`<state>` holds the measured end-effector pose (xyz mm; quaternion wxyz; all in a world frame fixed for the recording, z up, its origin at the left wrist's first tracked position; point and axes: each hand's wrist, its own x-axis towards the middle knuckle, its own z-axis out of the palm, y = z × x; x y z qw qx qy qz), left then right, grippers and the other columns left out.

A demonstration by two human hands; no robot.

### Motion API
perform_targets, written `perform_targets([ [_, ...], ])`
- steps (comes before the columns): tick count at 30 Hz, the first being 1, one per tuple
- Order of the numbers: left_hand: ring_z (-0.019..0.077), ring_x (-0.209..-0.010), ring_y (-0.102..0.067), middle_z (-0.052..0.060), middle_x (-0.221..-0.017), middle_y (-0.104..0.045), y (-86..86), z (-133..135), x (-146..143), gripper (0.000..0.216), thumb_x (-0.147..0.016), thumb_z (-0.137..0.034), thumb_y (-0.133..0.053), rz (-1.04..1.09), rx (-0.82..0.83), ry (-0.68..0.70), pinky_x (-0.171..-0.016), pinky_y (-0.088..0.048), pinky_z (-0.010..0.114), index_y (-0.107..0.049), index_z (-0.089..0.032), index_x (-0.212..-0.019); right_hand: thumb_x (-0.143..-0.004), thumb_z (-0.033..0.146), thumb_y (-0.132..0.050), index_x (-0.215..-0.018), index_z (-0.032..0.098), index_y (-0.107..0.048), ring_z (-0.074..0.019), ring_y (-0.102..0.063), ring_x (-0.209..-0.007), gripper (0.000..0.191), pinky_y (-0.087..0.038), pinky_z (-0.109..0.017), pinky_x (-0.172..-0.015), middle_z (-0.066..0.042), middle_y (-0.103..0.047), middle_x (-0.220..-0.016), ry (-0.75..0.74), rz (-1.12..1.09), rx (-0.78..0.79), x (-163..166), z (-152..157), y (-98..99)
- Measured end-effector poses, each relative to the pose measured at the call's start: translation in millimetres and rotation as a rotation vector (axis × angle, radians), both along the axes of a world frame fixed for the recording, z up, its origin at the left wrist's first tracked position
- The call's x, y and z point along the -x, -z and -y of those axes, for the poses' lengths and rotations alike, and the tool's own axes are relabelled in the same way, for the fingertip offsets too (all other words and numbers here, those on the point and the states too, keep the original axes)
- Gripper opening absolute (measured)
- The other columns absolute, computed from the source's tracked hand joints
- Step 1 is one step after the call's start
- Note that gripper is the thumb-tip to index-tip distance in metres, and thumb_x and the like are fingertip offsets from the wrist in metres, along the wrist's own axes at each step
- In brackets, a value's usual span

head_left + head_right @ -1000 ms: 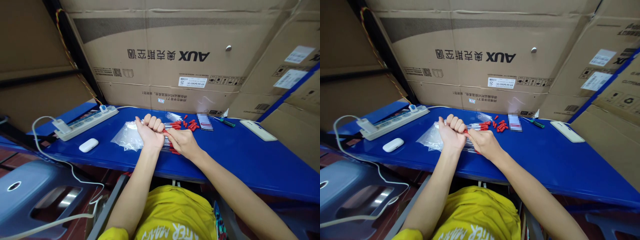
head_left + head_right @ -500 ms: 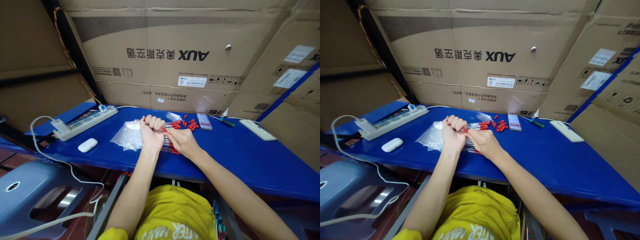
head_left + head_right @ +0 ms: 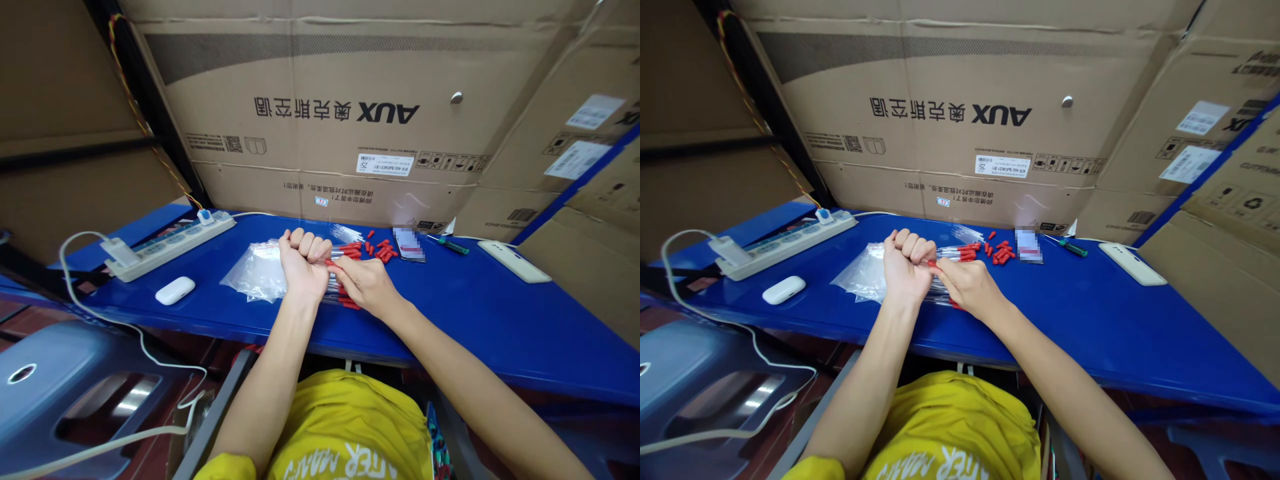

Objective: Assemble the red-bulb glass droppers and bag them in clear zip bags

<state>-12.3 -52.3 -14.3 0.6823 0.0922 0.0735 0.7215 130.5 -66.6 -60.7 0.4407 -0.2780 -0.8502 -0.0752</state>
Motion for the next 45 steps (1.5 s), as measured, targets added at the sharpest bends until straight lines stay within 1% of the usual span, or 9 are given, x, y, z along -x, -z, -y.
perform_targets([
  [5, 0.0089, -0.042, -0.012, -0.008, -0.055, -0.005, 0.8, -0.7, -0.2, 0.051, -0.114, -0.03, -0.032, 0.001, -0.021, 0.002, -0.042, -0.025, 0.022, -0.009, -0.022, -0.069, -0.113, 0.029, -0.05, -0.081, 0.022, -0.054, -0.0114, -0.047, -0.05, 0.033, -0.033, -0.027, -0.056, 0.003, -0.054, -0.062, -0.004, 0.006, -0.023, 0.9, -0.9, 0.6],
  [9, 0.0091, -0.042, -0.012, -0.008, -0.055, -0.004, 0.8, -2.2, 1.4, 0.05, -0.113, -0.03, -0.03, 0.02, -0.039, -0.002, -0.042, -0.024, 0.023, -0.009, -0.023, -0.068, -0.114, 0.031, -0.047, -0.082, 0.021, -0.055, -0.012, -0.048, -0.049, 0.035, -0.032, -0.028, -0.055, 0.003, -0.055, -0.06, 0.036, 0.033, 0.016, 2.0, -1.6, -0.6],
  [15, 0.009, -0.042, -0.012, -0.008, -0.055, -0.004, 3.3, -4.0, 10.5, 0.049, -0.115, -0.032, -0.026, 0.089, -0.049, -0.073, -0.042, -0.025, 0.021, -0.008, -0.022, -0.071, -0.115, 0.037, -0.044, -0.103, 0.019, -0.062, -0.016, -0.061, -0.059, 0.028, -0.036, -0.028, -0.061, -0.002, -0.069, -0.075, 0.071, 0.11, 0.115, -1.5, 3.4, -4.5],
  [24, 0.0087, -0.041, -0.014, -0.008, -0.055, -0.005, 9.6, 0.2, 11.0, 0.049, -0.114, -0.032, -0.028, 0.128, -0.059, -0.06, -0.042, -0.024, 0.021, -0.007, -0.023, -0.071, -0.114, 0.03, -0.042, -0.091, 0.022, -0.055, -0.0145, -0.054, -0.055, 0.028, -0.033, -0.028, -0.059, 0.001, -0.06, -0.067, 0.042, 0.096, 0.159, -0.5, 4.0, -1.2],
  [28, 0.0087, -0.042, -0.013, -0.008, -0.055, -0.005, 11.9, 1.8, 10.8, 0.049, -0.115, -0.032, -0.027, 0.137, -0.044, -0.049, -0.042, -0.025, 0.02, -0.008, -0.022, -0.07, -0.114, 0.033, -0.044, -0.09, 0.022, -0.055, -0.0139, -0.055, -0.057, 0.028, -0.035, -0.027, -0.06, 0.001, -0.061, -0.07, 0.013, 0.102, 0.16, -1.7, 3.5, 1.0],
  [35, 0.0091, -0.042, -0.01, -0.008, -0.055, -0.004, 12.4, 3.2, 13.0, 0.048, -0.113, -0.029, -0.027, 0.144, -0.025, -0.026, -0.04, -0.023, 0.021, -0.009, -0.023, -0.069, -0.114, 0.029, -0.045, -0.088, 0.022, -0.057, -0.0127, -0.053, -0.054, 0.03, -0.036, -0.026, -0.059, 0.002, -0.058, -0.065, 0.0, 0.091, 0.088, -0.8, 3.6, 1.3],
  [39, 0.0088, -0.041, -0.008, -0.008, -0.056, -0.002, 13.2, 2.3, 14.6, 0.047, -0.112, -0.028, -0.025, 0.189, -0.038, -0.005, -0.04, -0.022, 0.021, -0.008, -0.023, -0.069, -0.113, 0.031, -0.046, -0.092, 0.021, -0.06, -0.0131, -0.058, -0.055, 0.027, -0.04, -0.026, -0.059, 0.001, -0.064, -0.067, 0.009, 0.118, 0.064, -1.0, 4.4, 2.0],
  [42, 0.0084, -0.041, -0.009, -0.008, -0.056, -0.002, 14.4, 0.5, 16.4, 0.047, -0.112, -0.028, -0.024, 0.206, -0.02, 0.004, -0.039, -0.021, 0.021, -0.007, -0.024, -0.069, -0.112, 0.035, -0.052, -0.1, 0.019, -0.063, -0.015, -0.065, -0.059, 0.023, -0.044, -0.027, -0.059, -0.001, -0.072, -0.071, 0.062, 0.174, -0.036, -1.9, 4.1, 3.2],
  [45, 0.0083, -0.041, -0.009, -0.009, -0.056, -0.002, 15.5, -1.4, 17.7, 0.046, -0.112, -0.027, -0.024, 0.214, 0.006, 0.005, -0.039, -0.021, 0.021, -0.007, -0.024, -0.07, -0.11, 0.03, -0.058, -0.11, 0.017, -0.067, -0.017, -0.074, -0.068, 0.016, -0.052, -0.028, -0.066, -0.006, -0.081, -0.084, 0.111, 0.214, -0.204, -2.6, 4.3, 1.8],
])
